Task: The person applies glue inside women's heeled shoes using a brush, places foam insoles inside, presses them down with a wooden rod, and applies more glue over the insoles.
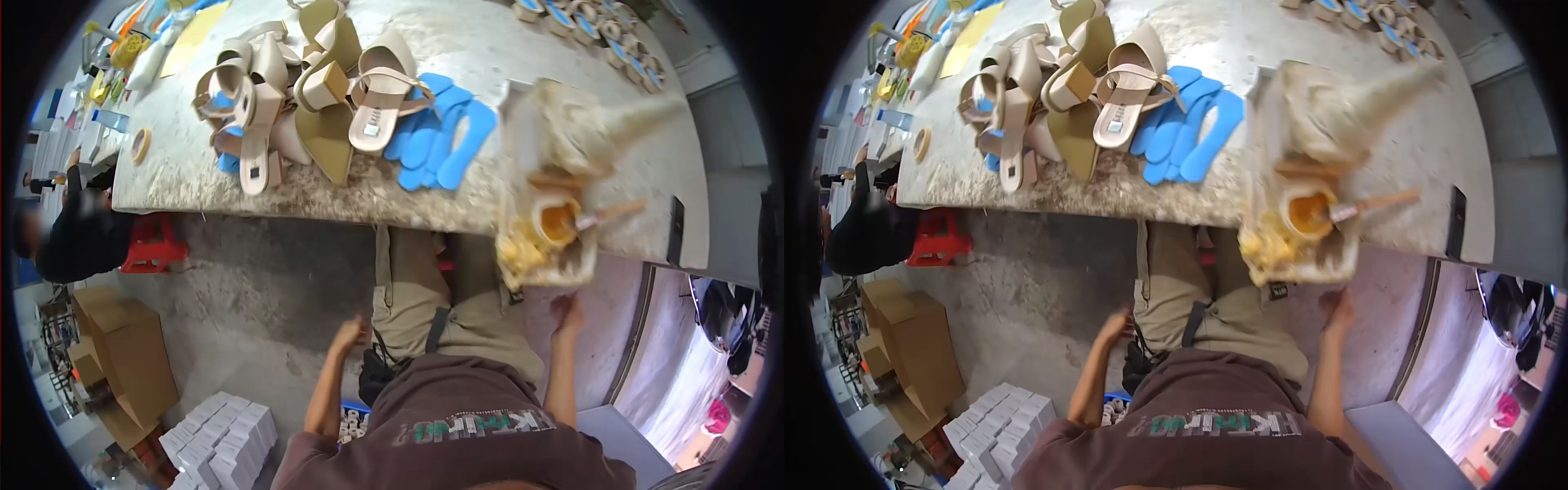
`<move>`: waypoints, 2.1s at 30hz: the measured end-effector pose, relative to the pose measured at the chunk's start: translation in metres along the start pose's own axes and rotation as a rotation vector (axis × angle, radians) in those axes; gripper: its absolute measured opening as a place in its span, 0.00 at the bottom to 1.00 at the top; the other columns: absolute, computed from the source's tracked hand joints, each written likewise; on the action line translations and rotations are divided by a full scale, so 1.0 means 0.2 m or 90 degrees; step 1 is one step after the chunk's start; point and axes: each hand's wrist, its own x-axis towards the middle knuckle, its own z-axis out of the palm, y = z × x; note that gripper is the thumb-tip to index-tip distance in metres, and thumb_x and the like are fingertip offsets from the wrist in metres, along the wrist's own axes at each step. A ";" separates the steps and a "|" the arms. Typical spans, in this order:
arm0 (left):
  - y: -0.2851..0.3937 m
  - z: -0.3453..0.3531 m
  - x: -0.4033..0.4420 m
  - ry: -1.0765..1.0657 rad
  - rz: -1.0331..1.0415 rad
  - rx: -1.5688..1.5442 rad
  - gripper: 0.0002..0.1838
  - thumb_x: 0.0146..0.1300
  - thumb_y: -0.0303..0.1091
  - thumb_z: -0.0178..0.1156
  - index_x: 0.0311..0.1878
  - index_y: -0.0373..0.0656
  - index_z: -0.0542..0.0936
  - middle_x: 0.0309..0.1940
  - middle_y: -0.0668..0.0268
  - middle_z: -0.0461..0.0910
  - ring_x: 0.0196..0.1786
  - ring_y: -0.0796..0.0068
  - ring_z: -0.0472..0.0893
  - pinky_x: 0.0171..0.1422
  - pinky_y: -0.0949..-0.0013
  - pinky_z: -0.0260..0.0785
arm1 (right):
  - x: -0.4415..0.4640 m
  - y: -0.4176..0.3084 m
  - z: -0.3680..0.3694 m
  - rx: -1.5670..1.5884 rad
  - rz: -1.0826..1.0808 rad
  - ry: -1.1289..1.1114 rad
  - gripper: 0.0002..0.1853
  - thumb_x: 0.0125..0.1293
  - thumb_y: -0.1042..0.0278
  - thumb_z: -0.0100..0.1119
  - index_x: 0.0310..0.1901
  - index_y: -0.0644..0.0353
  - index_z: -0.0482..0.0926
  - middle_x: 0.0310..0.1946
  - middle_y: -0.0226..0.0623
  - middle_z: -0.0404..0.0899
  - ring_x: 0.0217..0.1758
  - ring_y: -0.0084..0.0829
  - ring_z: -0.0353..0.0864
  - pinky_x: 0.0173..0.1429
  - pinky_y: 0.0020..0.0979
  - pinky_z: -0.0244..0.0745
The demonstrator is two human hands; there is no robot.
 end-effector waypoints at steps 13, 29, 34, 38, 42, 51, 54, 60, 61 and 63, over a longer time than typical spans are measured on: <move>0.62 -0.12 -0.10 -0.190 -0.108 -0.160 0.22 0.69 0.46 0.54 0.53 0.35 0.76 0.44 0.57 0.81 0.43 0.65 0.80 0.47 0.60 0.76 | -0.38 0.49 0.19 -0.245 0.497 -0.141 0.18 0.72 0.56 0.51 0.43 0.64 0.81 0.30 0.36 0.83 0.31 0.29 0.81 0.39 0.32 0.75; 0.92 -0.73 -0.28 0.366 0.550 0.182 0.11 0.66 0.35 0.63 0.41 0.36 0.80 0.32 0.58 0.80 0.31 0.69 0.79 0.38 0.62 0.74 | -0.57 0.93 0.58 -0.266 -0.019 -0.217 0.14 0.71 0.63 0.53 0.47 0.66 0.81 0.36 0.35 0.83 0.38 0.26 0.82 0.45 0.29 0.77; 1.15 -0.50 -1.04 0.484 1.057 0.169 0.16 0.54 0.29 0.73 0.43 0.38 0.80 0.40 0.58 0.79 0.39 0.66 0.80 0.42 0.67 0.74 | -1.18 -0.27 0.92 -0.188 -0.407 -0.105 0.10 0.66 0.74 0.61 0.48 0.67 0.80 0.39 0.36 0.83 0.40 0.22 0.79 0.46 0.27 0.75; 1.43 -0.17 -1.04 0.595 1.187 0.305 0.26 0.51 0.35 0.74 0.55 0.44 0.79 0.61 0.52 0.68 0.61 0.46 0.68 0.63 0.48 0.64 | -1.38 -0.85 1.55 -0.187 -0.843 -0.278 0.15 0.60 0.79 0.63 0.50 0.64 0.80 0.39 0.47 0.82 0.42 0.44 0.83 0.47 0.35 0.77; 1.67 -0.06 -0.87 0.596 1.114 0.414 0.30 0.51 0.36 0.69 0.61 0.53 0.77 0.67 0.54 0.62 0.68 0.40 0.60 0.67 0.40 0.58 | -1.22 -1.22 2.22 -0.228 -1.012 -0.206 0.22 0.56 0.74 0.58 0.55 0.64 0.77 0.54 0.56 0.74 0.58 0.54 0.73 0.62 0.45 0.69; 1.86 -0.31 -0.72 0.624 1.095 0.452 0.34 0.50 0.20 0.57 0.61 0.66 0.79 0.70 0.65 0.65 0.69 0.44 0.61 0.70 0.41 0.53 | -0.91 -1.49 2.64 -0.314 -0.748 -0.361 0.20 0.52 0.69 0.64 0.50 0.59 0.84 0.40 0.44 0.84 0.37 0.41 0.83 0.43 0.37 0.79; 1.85 -0.32 -0.75 0.577 1.113 0.452 0.35 0.50 0.17 0.58 0.63 0.57 0.77 0.68 0.57 0.65 0.69 0.40 0.61 0.70 0.42 0.54 | -0.79 -1.52 2.47 0.014 -0.543 -0.298 0.18 0.57 0.70 0.64 0.49 0.65 0.83 0.36 0.41 0.85 0.36 0.30 0.83 0.41 0.29 0.78; 1.66 -0.15 -1.10 0.095 1.100 0.028 0.29 0.61 0.29 0.65 0.65 0.34 0.69 0.62 0.48 0.71 0.64 0.48 0.72 0.67 0.55 0.64 | -1.28 -1.29 1.93 0.269 -0.532 -0.276 0.17 0.66 0.76 0.58 0.55 0.69 0.74 0.44 0.34 0.79 0.46 0.20 0.77 0.50 0.22 0.73; 1.68 -0.09 -1.15 -0.120 1.071 -0.139 0.36 0.62 0.35 0.67 0.69 0.33 0.63 0.58 0.51 0.74 0.61 0.57 0.76 0.65 0.59 0.67 | -1.37 -1.21 1.86 0.331 -0.499 -0.290 0.17 0.66 0.76 0.57 0.56 0.69 0.73 0.46 0.34 0.78 0.48 0.20 0.76 0.52 0.22 0.72; 1.71 -0.06 -1.15 -0.273 0.892 -0.214 0.42 0.61 0.33 0.67 0.73 0.34 0.55 0.57 0.52 0.74 0.60 0.59 0.77 0.64 0.60 0.69 | -1.48 -0.97 1.73 0.278 -0.521 -0.327 0.20 0.66 0.74 0.60 0.59 0.68 0.70 0.52 0.38 0.75 0.55 0.24 0.73 0.61 0.27 0.68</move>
